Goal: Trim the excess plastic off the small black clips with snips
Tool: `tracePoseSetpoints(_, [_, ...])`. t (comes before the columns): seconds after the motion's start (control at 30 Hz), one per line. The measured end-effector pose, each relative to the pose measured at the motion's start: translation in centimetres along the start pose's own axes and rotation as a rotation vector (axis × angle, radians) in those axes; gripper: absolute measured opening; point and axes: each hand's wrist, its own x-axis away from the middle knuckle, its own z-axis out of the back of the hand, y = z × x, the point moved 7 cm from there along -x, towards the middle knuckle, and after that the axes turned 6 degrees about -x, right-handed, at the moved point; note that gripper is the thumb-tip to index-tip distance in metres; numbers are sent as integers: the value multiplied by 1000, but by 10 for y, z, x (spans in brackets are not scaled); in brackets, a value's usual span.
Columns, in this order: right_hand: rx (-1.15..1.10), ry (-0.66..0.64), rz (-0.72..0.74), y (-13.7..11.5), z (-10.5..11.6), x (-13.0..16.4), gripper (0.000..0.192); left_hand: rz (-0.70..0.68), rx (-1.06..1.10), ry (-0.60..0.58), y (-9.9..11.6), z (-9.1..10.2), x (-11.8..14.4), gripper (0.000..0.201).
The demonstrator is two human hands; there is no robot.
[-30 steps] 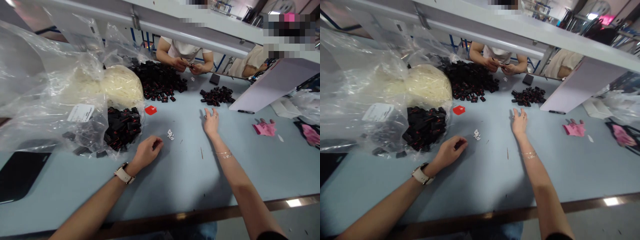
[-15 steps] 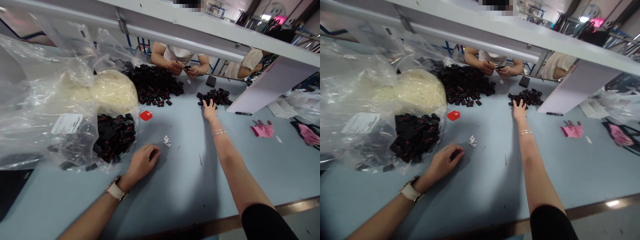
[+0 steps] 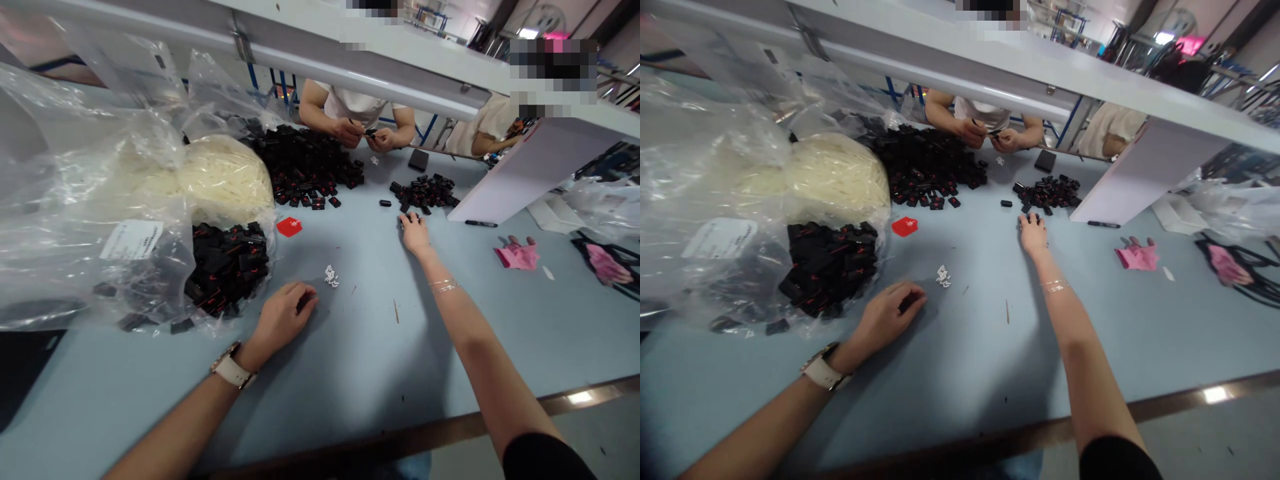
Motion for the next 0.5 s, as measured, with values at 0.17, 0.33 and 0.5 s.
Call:
tracePoseSetpoints(0.17, [60, -16, 114, -22, -2, 59, 46, 0, 6, 1, 1, 0, -1, 15])
tracePoseSetpoints(0.33, [22, -17, 240, -56, -6, 115, 44, -15, 4, 13, 1, 0, -2, 13])
tracePoseSetpoints(0.5, [-93, 32, 321, -71, -11, 138, 46, -48, -66, 1, 2, 0, -2, 14])
